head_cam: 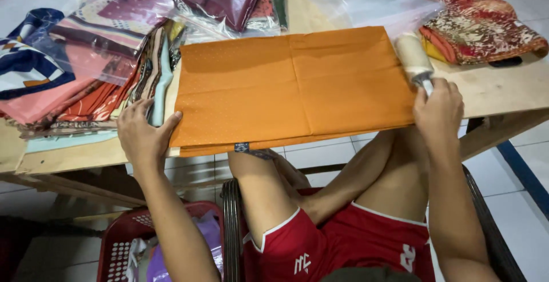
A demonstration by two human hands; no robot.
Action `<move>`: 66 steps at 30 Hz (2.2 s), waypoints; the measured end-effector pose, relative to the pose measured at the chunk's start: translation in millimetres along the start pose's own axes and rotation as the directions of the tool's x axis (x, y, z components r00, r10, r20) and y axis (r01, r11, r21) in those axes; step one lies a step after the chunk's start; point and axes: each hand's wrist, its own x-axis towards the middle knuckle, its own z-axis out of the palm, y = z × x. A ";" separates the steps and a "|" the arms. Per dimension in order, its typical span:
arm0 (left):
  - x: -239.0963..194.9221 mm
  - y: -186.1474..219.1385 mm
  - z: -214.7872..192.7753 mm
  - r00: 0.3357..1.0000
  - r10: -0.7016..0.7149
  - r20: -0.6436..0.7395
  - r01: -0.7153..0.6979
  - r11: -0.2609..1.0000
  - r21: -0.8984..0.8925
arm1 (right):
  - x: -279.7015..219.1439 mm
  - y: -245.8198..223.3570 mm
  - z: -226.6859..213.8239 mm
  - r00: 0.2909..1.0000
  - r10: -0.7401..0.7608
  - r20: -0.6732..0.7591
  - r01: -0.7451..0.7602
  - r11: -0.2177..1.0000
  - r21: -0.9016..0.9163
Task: The person smooths an orange garment on a wooden table using a lint roller, then folds the garment in half and continues to roll it smooth. The person folds the garment again and uses the lint roller on the folded stack before placing a tag on top.
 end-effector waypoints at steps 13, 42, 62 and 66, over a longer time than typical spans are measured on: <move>-1.7 6.5 -4.5 0.999 -0.039 -0.002 0.039 0.999 -0.021 | 80.7 -2.9 71.4 0.981 0.081 0.177 -0.076 0.996 -0.035; -3.6 -16.8 4.7 0.992 0.117 -0.057 -0.123 0.984 -0.132 | 91.1 -37.2 115.2 0.973 -0.072 0.220 0.057 0.996 0.071; 1.0 -25.2 17.2 0.995 0.080 -0.052 -0.085 0.990 -0.114 | 95.4 -114.1 149.1 0.919 -0.255 0.302 0.149 0.931 0.334; -0.9 -21.5 13.1 0.998 0.043 -0.034 -0.047 0.991 -0.126 | 96.6 -143.9 126.1 0.918 -0.302 0.258 0.193 0.906 0.377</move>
